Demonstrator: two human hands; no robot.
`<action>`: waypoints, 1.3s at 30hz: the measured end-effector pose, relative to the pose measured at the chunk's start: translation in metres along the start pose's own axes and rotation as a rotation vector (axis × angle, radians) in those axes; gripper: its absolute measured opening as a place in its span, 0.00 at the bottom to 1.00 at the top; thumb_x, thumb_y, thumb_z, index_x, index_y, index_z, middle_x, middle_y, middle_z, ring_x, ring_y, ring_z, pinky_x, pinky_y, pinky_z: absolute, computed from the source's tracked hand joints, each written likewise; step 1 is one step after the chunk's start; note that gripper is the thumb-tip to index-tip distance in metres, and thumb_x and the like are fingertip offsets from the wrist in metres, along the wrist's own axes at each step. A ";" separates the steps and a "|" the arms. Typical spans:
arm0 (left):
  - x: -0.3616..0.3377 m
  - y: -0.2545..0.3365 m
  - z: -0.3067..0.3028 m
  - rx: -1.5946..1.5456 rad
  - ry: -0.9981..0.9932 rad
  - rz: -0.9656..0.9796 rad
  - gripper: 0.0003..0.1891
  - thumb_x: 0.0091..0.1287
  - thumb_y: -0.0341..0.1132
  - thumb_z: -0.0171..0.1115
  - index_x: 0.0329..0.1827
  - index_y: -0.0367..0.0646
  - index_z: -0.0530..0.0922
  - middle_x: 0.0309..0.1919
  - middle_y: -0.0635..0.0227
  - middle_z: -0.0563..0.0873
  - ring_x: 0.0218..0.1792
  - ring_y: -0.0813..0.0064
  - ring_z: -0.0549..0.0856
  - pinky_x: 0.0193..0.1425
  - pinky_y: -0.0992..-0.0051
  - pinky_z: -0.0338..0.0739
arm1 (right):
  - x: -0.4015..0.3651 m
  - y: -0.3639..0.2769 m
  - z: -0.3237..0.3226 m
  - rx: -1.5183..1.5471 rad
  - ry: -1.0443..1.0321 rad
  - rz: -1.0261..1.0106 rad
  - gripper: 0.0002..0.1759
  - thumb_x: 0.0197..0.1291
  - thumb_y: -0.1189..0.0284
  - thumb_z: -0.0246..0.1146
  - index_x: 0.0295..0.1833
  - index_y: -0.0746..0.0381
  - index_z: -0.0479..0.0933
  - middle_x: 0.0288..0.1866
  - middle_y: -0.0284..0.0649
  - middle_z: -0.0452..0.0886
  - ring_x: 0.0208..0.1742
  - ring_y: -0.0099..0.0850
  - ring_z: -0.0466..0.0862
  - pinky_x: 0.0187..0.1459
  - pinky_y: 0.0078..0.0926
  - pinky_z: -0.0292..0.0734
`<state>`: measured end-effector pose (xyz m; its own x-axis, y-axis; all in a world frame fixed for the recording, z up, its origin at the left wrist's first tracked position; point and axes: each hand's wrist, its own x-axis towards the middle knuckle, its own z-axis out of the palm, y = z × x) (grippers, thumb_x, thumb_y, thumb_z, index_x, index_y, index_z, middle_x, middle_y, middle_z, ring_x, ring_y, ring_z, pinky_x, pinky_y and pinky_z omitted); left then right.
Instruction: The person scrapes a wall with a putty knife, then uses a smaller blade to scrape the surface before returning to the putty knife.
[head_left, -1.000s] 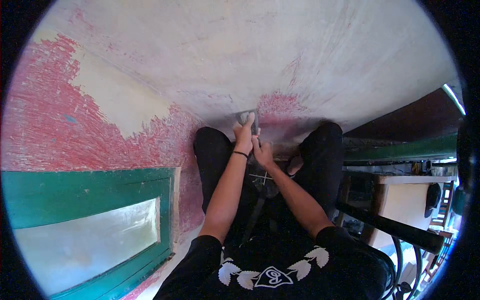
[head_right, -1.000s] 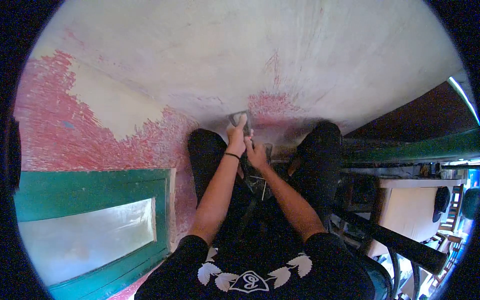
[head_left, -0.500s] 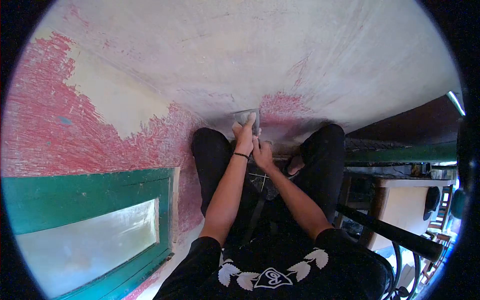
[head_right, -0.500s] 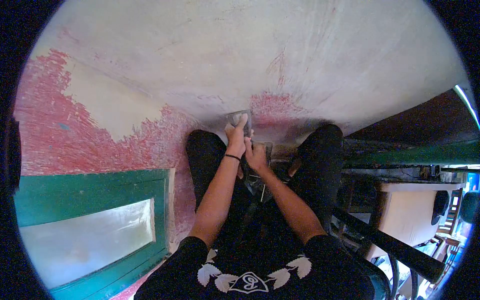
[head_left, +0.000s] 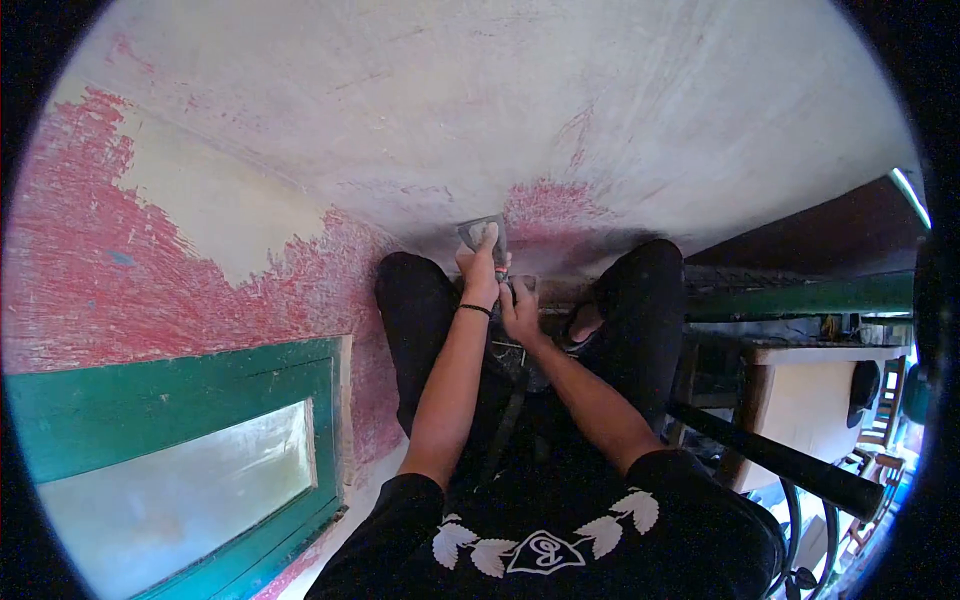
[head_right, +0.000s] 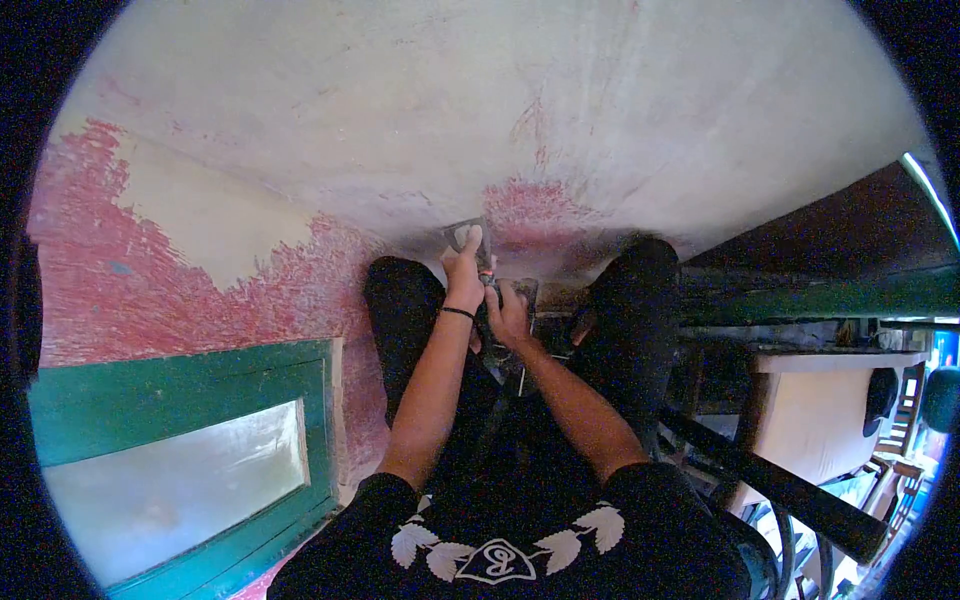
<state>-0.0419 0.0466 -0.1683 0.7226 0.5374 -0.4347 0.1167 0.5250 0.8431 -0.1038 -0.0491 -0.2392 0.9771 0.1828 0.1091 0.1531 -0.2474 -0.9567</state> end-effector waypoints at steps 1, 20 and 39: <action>0.000 -0.002 0.000 0.013 0.025 -0.018 0.15 0.63 0.42 0.76 0.38 0.46 0.77 0.25 0.72 0.80 0.17 0.73 0.80 0.18 0.73 0.74 | -0.002 0.002 0.001 -0.014 -0.026 0.016 0.14 0.73 0.64 0.55 0.49 0.65 0.74 0.37 0.57 0.79 0.40 0.60 0.78 0.43 0.53 0.70; -0.003 0.007 0.004 -0.033 -0.113 0.061 0.16 0.64 0.42 0.75 0.42 0.44 0.77 0.29 0.70 0.82 0.22 0.71 0.84 0.24 0.71 0.79 | 0.008 -0.005 0.000 -0.039 0.060 -0.024 0.15 0.73 0.63 0.56 0.49 0.65 0.77 0.37 0.58 0.82 0.41 0.62 0.80 0.43 0.54 0.72; 0.000 0.009 0.003 0.050 -0.080 0.029 0.17 0.64 0.45 0.75 0.42 0.45 0.77 0.29 0.69 0.83 0.20 0.71 0.84 0.20 0.74 0.78 | 0.014 -0.009 0.003 0.018 -0.048 0.118 0.20 0.74 0.60 0.53 0.57 0.66 0.76 0.43 0.62 0.82 0.49 0.63 0.80 0.51 0.56 0.71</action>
<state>-0.0388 0.0493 -0.1603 0.7782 0.4965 -0.3846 0.1271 0.4751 0.8707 -0.0922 -0.0419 -0.2302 0.9798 0.1992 -0.0174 0.0342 -0.2526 -0.9670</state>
